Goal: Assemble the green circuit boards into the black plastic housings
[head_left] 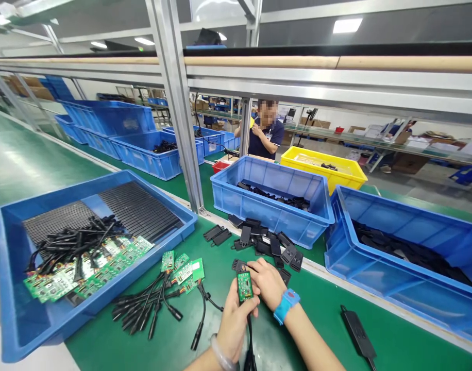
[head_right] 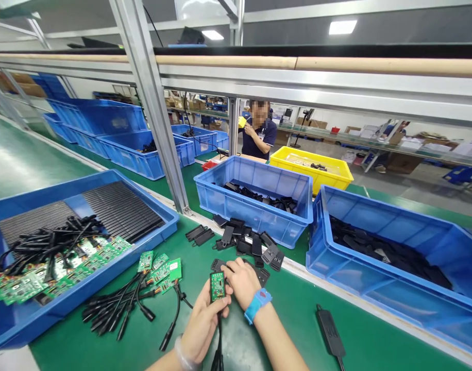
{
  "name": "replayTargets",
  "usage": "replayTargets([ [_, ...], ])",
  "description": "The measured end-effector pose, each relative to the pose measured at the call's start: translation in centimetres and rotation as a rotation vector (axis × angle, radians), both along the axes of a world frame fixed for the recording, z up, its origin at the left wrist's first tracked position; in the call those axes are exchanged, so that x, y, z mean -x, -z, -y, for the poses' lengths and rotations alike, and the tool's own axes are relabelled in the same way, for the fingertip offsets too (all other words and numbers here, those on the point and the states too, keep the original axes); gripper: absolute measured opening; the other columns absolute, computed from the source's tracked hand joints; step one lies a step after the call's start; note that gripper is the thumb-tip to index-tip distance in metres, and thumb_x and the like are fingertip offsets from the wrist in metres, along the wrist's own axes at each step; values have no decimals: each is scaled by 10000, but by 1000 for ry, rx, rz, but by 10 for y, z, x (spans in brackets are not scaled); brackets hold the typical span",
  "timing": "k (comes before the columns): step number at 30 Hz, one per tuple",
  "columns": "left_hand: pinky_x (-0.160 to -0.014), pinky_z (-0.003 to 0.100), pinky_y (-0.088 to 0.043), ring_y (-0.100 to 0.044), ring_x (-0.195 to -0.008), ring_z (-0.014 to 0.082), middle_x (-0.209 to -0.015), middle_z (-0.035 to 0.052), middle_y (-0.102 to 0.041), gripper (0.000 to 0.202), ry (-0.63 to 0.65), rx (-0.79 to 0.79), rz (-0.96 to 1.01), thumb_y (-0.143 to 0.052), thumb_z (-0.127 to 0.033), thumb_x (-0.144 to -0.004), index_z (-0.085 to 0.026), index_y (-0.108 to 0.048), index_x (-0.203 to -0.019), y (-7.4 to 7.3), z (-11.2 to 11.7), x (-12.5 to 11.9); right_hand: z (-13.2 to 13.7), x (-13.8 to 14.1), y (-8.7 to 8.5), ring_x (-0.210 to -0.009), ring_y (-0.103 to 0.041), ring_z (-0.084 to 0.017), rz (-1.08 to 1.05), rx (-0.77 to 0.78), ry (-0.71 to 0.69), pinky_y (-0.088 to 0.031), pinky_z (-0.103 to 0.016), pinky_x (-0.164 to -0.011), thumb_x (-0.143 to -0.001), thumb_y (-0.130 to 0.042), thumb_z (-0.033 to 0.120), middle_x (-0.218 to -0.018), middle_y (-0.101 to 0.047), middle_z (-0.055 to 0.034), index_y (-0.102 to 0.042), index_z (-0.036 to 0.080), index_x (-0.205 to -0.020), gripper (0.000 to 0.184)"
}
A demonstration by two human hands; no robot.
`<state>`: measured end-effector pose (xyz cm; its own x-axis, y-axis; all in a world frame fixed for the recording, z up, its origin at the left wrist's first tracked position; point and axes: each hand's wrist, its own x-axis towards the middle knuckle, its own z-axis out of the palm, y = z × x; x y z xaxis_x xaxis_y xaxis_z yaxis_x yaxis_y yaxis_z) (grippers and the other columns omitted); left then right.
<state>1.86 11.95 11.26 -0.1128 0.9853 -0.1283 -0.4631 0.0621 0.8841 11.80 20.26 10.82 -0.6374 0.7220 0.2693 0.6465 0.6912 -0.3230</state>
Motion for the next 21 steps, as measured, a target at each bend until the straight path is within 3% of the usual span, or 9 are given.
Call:
replayTargets([
  [4,-592,235,-436,-523,-735,135,-844,29,-555,403,82,-2,-5,-688,-201,-685,-163,-527,-1052,-1,3,-2,16,-21,6,-945,-546,-219,-55,22,124,-491,-322,-805,-847,-480,105,-1006,-601,-84,-563,181,-1188,359],
  [6,-646,265,-477,-566,-762,156,-889,53,-576,470,124,26,-15,-734,-267,-671,-156,-517,-1073,2,4,-3,29,-40,10,-859,-569,-199,-183,95,256,-486,-300,-755,-864,-461,136,-948,-596,-83,-605,160,-1080,261],
  [9,-710,312,-511,-622,-789,193,-915,76,-595,641,222,110,-23,-764,-406,-642,-156,-460,-1147,8,7,-6,54,-71,14,-702,-551,-167,-444,237,408,-447,-278,-657,-889,-477,295,-810,-580,-40,-624,186,-822,195],
  [12,-606,273,-506,-637,-688,169,-930,91,-616,709,338,156,-66,-738,-498,-645,-163,-414,-1179,13,9,-8,80,-89,15,-590,-498,-145,-701,404,516,-407,-264,-567,-869,-488,453,-686,-528,-11,-576,189,-753,301],
  [16,-505,214,-467,-618,-594,129,-934,98,-634,611,505,139,-128,-791,-432,-598,-136,-508,-1053,15,10,-11,103,-83,16,-492,-440,-112,-1116,646,534,-368,-219,-456,-797,-583,509,-643,-529,26,-474,201,-1126,463],
  [21,-679,223,-493,-635,-739,148,-833,74,-659,553,652,45,-53,-853,-215,-524,-108,-583,-994,21,10,-13,110,-57,23,-516,-487,-103,-1309,724,496,-370,-181,-439,-751,-663,458,-633,-529,32,-478,199,-1059,443],
])
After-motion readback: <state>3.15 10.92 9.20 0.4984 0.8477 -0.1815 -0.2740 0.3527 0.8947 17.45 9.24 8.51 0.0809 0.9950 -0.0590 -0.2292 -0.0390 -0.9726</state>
